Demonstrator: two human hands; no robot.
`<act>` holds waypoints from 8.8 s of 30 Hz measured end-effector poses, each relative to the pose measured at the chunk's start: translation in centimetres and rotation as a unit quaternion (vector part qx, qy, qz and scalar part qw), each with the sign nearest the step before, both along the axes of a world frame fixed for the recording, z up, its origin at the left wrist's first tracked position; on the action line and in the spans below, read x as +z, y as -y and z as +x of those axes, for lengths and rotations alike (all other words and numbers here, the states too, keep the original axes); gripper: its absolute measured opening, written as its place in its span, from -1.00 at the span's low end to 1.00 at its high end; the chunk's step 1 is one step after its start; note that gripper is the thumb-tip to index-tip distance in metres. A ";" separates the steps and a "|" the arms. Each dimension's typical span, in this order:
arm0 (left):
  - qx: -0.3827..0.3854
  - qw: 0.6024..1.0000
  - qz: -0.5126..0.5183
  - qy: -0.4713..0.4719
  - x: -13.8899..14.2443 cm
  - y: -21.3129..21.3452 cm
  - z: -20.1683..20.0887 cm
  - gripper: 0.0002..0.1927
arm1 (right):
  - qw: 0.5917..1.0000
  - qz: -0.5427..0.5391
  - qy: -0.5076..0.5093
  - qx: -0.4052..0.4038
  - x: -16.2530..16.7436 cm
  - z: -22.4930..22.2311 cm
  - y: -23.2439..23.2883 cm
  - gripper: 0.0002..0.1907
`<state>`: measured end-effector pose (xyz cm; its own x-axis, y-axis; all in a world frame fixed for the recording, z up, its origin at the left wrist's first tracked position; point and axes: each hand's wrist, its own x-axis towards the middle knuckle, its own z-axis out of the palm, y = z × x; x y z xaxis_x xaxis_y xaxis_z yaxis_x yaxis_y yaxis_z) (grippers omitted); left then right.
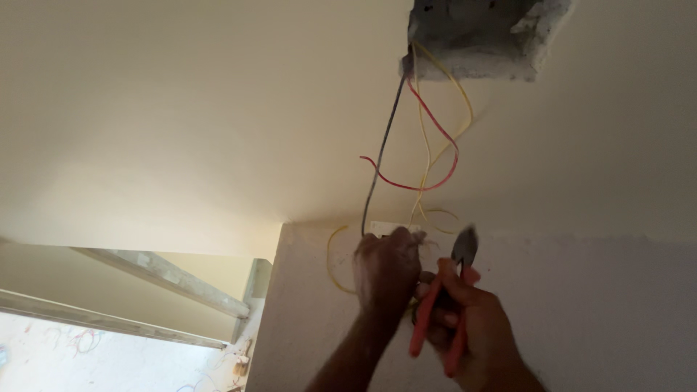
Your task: The person strips insulation from colored wires using pliers and then uses a screwdriver to connect a yellow wire to a white switch plate.
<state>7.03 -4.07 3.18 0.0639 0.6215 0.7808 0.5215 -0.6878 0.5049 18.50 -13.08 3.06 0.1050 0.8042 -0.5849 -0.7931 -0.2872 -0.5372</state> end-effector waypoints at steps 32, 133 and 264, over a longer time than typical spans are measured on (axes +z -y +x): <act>-0.157 0.915 -0.361 0.084 6.0 -2.2 -3.6 -0.75 | 0.751 -0.277 0.538 0.264 -5.9 6.3 -1.8 -0.40; -0.164 0.745 -0.641 0.085 -7.0 -1.5 -4.2 -0.78 | 0.501 -0.281 0.747 0.335 -6.6 6.5 -3.0 -0.25; -0.284 0.867 -0.410 0.013 -0.4 0.9 -2.9 -0.83 | 0.697 0.219 0.657 0.184 -3.2 2.0 -2.2 -0.75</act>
